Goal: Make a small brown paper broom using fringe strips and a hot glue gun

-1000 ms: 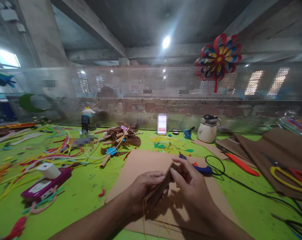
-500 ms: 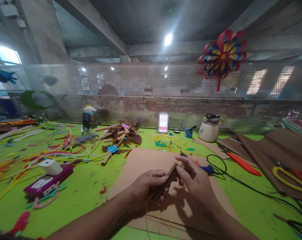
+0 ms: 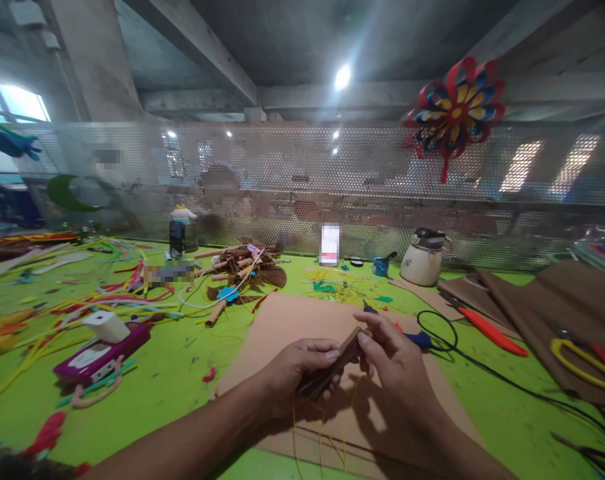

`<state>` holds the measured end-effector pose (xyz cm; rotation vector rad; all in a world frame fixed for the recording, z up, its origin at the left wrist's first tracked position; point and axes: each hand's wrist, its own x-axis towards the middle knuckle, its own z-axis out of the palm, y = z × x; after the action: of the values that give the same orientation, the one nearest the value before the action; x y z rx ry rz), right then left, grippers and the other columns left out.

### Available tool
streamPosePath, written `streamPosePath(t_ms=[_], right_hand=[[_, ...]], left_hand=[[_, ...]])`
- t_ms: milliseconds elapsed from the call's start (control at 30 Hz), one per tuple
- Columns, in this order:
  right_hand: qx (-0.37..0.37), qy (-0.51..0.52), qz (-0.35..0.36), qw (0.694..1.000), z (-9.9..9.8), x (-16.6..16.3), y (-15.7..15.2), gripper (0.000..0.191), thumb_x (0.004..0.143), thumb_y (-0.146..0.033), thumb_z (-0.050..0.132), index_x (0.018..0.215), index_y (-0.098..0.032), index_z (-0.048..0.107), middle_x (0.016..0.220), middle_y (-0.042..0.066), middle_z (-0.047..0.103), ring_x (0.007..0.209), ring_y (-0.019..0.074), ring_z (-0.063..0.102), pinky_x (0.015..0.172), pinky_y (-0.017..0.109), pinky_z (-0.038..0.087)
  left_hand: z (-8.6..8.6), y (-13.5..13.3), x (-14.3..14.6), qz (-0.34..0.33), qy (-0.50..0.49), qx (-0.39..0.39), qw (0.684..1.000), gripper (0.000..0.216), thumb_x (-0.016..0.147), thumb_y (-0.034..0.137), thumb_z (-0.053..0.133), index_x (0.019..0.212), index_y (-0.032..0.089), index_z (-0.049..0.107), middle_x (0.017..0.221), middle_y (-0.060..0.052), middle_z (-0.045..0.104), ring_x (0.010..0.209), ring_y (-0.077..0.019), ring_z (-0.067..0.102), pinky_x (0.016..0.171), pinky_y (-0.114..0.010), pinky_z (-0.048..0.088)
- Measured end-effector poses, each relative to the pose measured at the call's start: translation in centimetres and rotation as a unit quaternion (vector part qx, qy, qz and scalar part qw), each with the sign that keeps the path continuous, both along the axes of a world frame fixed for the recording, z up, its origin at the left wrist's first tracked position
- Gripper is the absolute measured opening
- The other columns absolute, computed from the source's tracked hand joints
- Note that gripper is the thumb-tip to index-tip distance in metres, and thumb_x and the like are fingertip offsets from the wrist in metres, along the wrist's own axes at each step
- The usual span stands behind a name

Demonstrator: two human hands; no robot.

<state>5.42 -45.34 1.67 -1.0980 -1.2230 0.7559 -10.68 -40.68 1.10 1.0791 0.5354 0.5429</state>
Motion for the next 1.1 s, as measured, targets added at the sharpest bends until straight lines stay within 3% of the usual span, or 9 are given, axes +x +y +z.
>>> streamPosePath(t_ms=[167, 500, 733, 867, 1100], right_hand=[[-0.006, -0.005, -0.006, 1.0, 0.0, 0.1, 0.0, 0.032, 0.077, -0.034, 0.057, 0.102, -0.015, 0.058, 0.058, -0.004, 0.051, 0.05, 0.013, 0.051, 0.048, 0.025, 0.044], [-0.056, -0.084, -0.027, 0.995, -1.4, 0.7, 0.9, 0.036, 0.071, -0.027, 0.058, 0.104, -0.014, 0.059, 0.067, -0.001, 0.056, 0.059, 0.0153, 0.053, 0.055, 0.027, 0.042], [-0.096, -0.094, -0.049, 0.99, -0.7, 0.3, 0.7, 0.032, 0.066, -0.024, 0.057, 0.096, -0.014, 0.062, 0.064, 0.0, 0.059, 0.058, 0.0161, 0.054, 0.054, 0.028, 0.042], [-0.099, -0.092, -0.052, 0.989, -0.8, 0.1, 0.7, 0.028, 0.066, -0.025, 0.058, 0.092, -0.014, 0.063, 0.065, 0.001, 0.062, 0.06, 0.0169, 0.056, 0.057, 0.029, 0.044], [-0.105, -0.021, -0.036, 0.994, -0.6, -0.2, 0.8, 0.021, 0.064, -0.024, 0.061, 0.083, -0.015, 0.063, 0.06, -0.001, 0.061, 0.056, 0.0163, 0.057, 0.052, 0.027, 0.043]], left_hand=[[0.1, -0.1, 0.0, 0.004, 0.013, 0.023, 1.0, 0.03, 0.077, 0.031, 0.064, 0.098, 0.011, 0.069, 0.06, -0.001, 0.054, 0.046, -0.0062, 0.046, 0.047, -0.018, 0.035], [0.1, -0.9, 0.7, -0.023, -0.008, -0.002, 1.0, 0.021, 0.08, 0.034, 0.063, 0.088, 0.014, 0.063, 0.062, 0.002, 0.049, 0.049, -0.0063, 0.04, 0.05, -0.019, 0.03], [-0.2, -2.1, 1.5, 0.003, -0.017, 0.062, 0.998, 0.027, 0.085, 0.041, 0.058, 0.088, 0.014, 0.059, 0.06, 0.004, 0.042, 0.05, -0.0054, 0.032, 0.048, -0.019, 0.023], [-0.8, -1.8, 1.4, 0.012, 0.019, 0.095, 0.995, 0.036, 0.088, 0.047, 0.05, 0.081, 0.013, 0.059, 0.056, 0.004, 0.044, 0.046, -0.0059, 0.036, 0.043, -0.019, 0.025], [-0.9, -2.1, 1.2, 0.027, 0.015, 0.087, 0.996, 0.041, 0.09, 0.05, 0.043, 0.073, 0.015, 0.054, 0.055, 0.004, 0.043, 0.044, -0.0054, 0.035, 0.041, -0.017, 0.028]])
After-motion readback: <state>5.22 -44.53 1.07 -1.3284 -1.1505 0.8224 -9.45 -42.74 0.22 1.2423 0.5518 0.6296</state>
